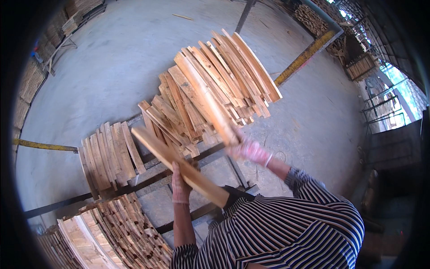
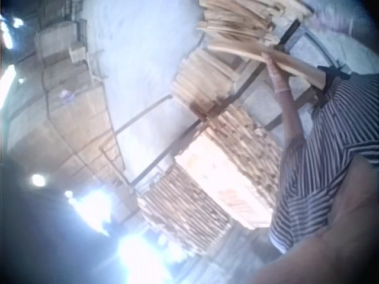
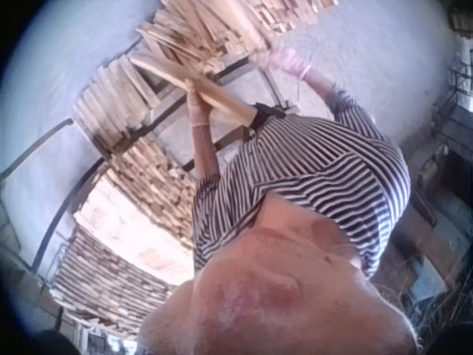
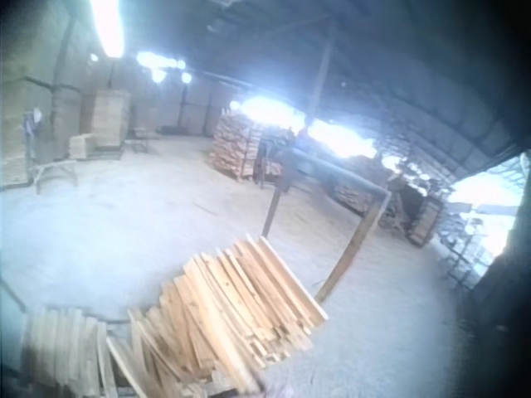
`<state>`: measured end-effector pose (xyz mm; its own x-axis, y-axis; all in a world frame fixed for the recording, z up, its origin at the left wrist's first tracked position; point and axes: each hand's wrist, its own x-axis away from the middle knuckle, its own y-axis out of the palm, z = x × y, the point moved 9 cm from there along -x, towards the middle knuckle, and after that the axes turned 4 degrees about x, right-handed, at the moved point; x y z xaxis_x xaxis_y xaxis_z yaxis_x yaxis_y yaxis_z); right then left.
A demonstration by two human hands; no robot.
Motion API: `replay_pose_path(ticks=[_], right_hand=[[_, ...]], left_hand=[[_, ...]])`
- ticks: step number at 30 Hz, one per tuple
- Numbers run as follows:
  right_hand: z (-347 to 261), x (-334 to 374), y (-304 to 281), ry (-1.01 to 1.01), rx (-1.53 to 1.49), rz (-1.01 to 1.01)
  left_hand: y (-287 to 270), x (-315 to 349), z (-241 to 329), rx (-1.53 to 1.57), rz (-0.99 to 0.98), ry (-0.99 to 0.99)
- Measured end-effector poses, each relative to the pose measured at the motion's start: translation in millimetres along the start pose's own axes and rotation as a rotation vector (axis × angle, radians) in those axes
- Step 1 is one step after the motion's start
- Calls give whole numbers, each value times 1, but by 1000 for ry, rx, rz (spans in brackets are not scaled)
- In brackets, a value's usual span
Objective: The person stacks wooden planks on a metal rack in a warehouse. They repeatedly pick up planks from a pile on the floor and place them onto the rack, arranging them vertically.
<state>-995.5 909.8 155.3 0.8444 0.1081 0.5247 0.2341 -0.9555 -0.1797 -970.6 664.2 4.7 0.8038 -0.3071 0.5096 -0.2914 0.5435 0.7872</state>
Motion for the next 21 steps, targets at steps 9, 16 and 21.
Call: replay_pose_path(ticks=[9, 16, 21], right_hand=[[55, -24, 45, -231, 454, 70], [121, -211, -113, 228, 793, 407], [110, -227, -85, -157, 1083, -53]], left_hand=[[24, -37, 18, 24, -76, 117], [-34, -30, 15, 68, 97, 200], [-67, 2, 29, -43, 106, 199]])
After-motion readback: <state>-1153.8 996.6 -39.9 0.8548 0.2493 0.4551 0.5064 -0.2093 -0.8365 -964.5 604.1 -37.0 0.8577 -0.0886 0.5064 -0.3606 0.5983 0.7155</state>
